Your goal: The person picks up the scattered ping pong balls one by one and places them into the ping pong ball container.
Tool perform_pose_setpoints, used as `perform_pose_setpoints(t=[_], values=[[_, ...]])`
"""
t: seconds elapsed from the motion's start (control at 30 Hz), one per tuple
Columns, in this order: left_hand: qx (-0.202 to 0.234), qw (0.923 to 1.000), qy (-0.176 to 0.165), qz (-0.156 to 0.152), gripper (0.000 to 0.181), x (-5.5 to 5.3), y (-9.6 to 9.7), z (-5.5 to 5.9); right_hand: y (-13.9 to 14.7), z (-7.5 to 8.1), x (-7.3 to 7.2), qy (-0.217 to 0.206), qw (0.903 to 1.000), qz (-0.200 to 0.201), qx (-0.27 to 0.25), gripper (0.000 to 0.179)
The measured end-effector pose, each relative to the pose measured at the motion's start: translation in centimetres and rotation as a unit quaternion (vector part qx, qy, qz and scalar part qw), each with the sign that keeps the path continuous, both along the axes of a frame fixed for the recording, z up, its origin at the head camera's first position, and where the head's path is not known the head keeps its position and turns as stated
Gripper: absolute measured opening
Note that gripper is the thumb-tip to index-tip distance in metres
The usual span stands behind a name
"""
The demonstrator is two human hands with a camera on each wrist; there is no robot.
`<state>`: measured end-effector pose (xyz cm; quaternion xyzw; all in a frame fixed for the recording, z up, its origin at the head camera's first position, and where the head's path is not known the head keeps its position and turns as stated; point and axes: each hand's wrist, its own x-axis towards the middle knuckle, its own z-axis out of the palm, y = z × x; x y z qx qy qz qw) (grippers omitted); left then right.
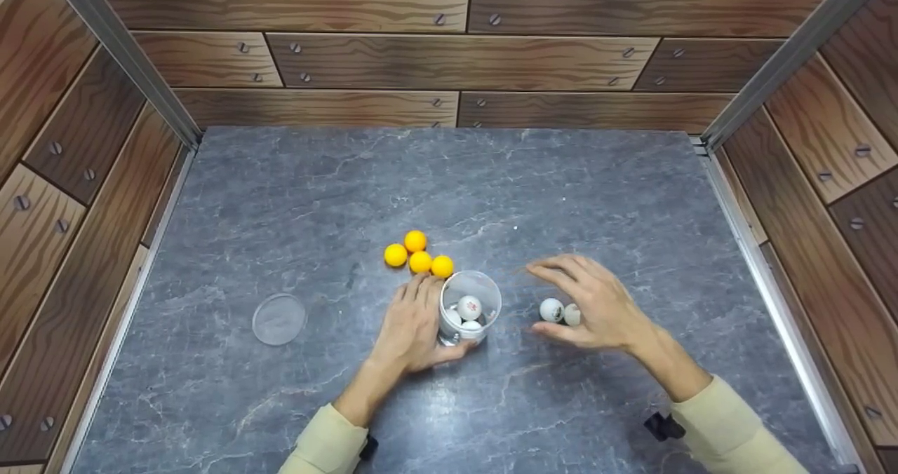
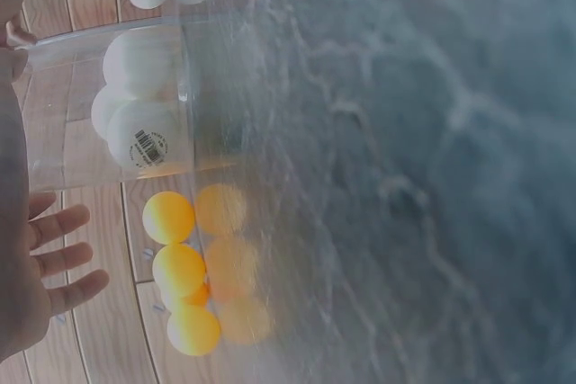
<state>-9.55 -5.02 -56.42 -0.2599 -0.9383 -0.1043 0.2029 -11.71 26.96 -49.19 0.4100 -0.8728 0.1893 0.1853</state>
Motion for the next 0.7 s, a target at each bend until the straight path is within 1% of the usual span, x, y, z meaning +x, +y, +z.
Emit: perform_pose_setpoints(t=[0.23,0.37,0.6,0.7], values=[[0.002,1.0000,-0.004,0.003,0.104,0.0,0.0,0.0,1.3,-0.9,0.2,-0.012,0.9998,-0.015,-0.006,0.082],[0.004,1.0000,0.000,0.002,0.102,0.0,0.0,-0.1,2.0,-1.4,0.3,-0.014,0.9993,-0.033,-0.006,0.083],[-0.013,0.9999,0.001,0.004,0.104,0.0,-0.2,0.0,3.2,-2.4,0.5,-0.051,0.9962,-0.068,-0.019,0.081],[-0.023,0.9997,0.001,0.006,0.105,-0.1,-0.2,0.1,3.7,-3.0,0.6,-0.058,0.9949,-0.080,-0.021,0.080]])
